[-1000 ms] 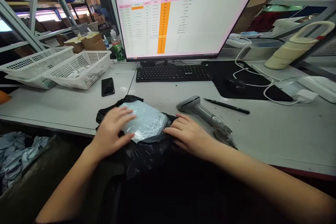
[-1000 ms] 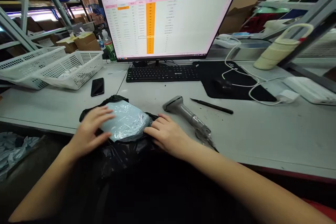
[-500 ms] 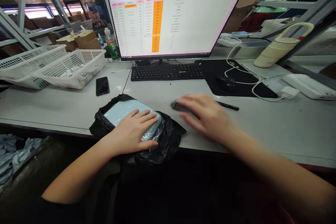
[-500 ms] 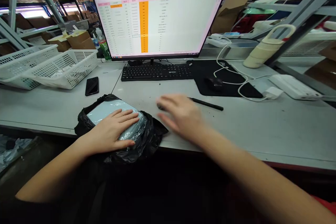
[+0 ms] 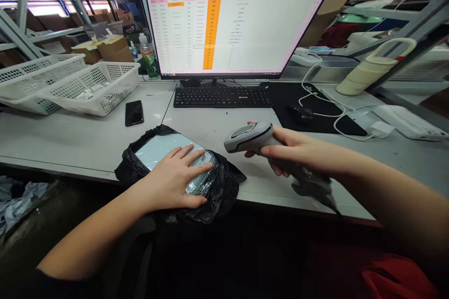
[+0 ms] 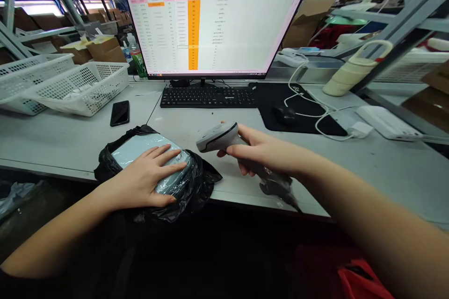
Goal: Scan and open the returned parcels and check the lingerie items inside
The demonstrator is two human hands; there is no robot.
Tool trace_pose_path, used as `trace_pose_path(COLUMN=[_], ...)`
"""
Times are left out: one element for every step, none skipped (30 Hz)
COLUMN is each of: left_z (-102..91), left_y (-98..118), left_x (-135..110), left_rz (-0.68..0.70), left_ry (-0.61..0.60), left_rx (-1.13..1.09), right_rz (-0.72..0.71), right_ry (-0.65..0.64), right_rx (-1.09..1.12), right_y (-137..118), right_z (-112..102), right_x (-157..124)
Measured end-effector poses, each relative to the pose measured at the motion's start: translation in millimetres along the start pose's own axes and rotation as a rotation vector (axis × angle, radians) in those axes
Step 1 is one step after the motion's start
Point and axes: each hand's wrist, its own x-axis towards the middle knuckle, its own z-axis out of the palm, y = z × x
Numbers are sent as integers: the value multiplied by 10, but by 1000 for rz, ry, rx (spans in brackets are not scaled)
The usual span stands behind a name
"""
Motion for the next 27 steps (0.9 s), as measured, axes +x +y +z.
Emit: trace_pose_path(left_z=[-5,-9,-14,-18,-21,-21,-20,-17,-13,-9,-4,1,7,13,20,28,38,48,59,70,81,92,103,113,122,131,140], left_y=[2,5,8,10,13,14,15,15,14,13,12,11,11,13,16,20,23,27,29,31,31,31,31,29,27,24,19], left_x=[2,4,6,9,11,12,12,12,11,10,9,7,5,2,-1,-6,-12,-19,-26,-33,-41,-47,-53,-57,-60,-62,-63], left_rz=[-3,-6,-5,-2,-1,-1,-2,-3,-4,-6,-4,-2,0,1,1,1,-1,-3,-5,-5,-5,-5,-7,-10,-13,-15,-14], left_ry=[-1,1,0,0,2,5,8,11,14,17,18,21,26,32,40,47,54,60,65,70,74,79,84,89,94,97,99], left_rx=[2,5,7,9,11,13,13,12,11,9,7,8,11,17,23,30,37,43,47,50,53,57,61,66,73,79,84], right_rz=[-12,-17,-17,-17,-17,-17,-20,-25,-30,-37,-48,-64,-89,-122,-159,-190,-203,-198,-167,-122,-80,-49,-34,-29,-26,-22,-10], right_ry=[-28,-47,-59,-62,-61,-60,-60,-59,-60,-62,-59,-55,-49,-42,-33,-20,-4,18,48,75,90,93,98,126,183,266,367], right_rx=[-9,-21,-36,-51,-65,-78,-87,-94,-100,-106,-111,-114,-113,-107,-99,-90,-84,-79,-77,-75,-75,-88,-127,-213,-335,-473,-607], right_y=[-87,-157,-212,-253,-283,-308,-330,-352,-374,-392,-403,-401,-380,-335,-263,-166,-47,86,226,361,483,586,667,726,766,794,817], right_z=[18,42,71,101,129,150,163,164,154,133,103,70,36,7,-15,-26,-29,-24,-19,-20,-34,-67,-119,-191,-277,-370,-462], right_x=[-67,-115,-147,-165,-173,-178,-182,-190,-202,-216,-228,-233,-226,-202,-158,-95,-14,79,178,277,372,461,544,624,704,788,878])
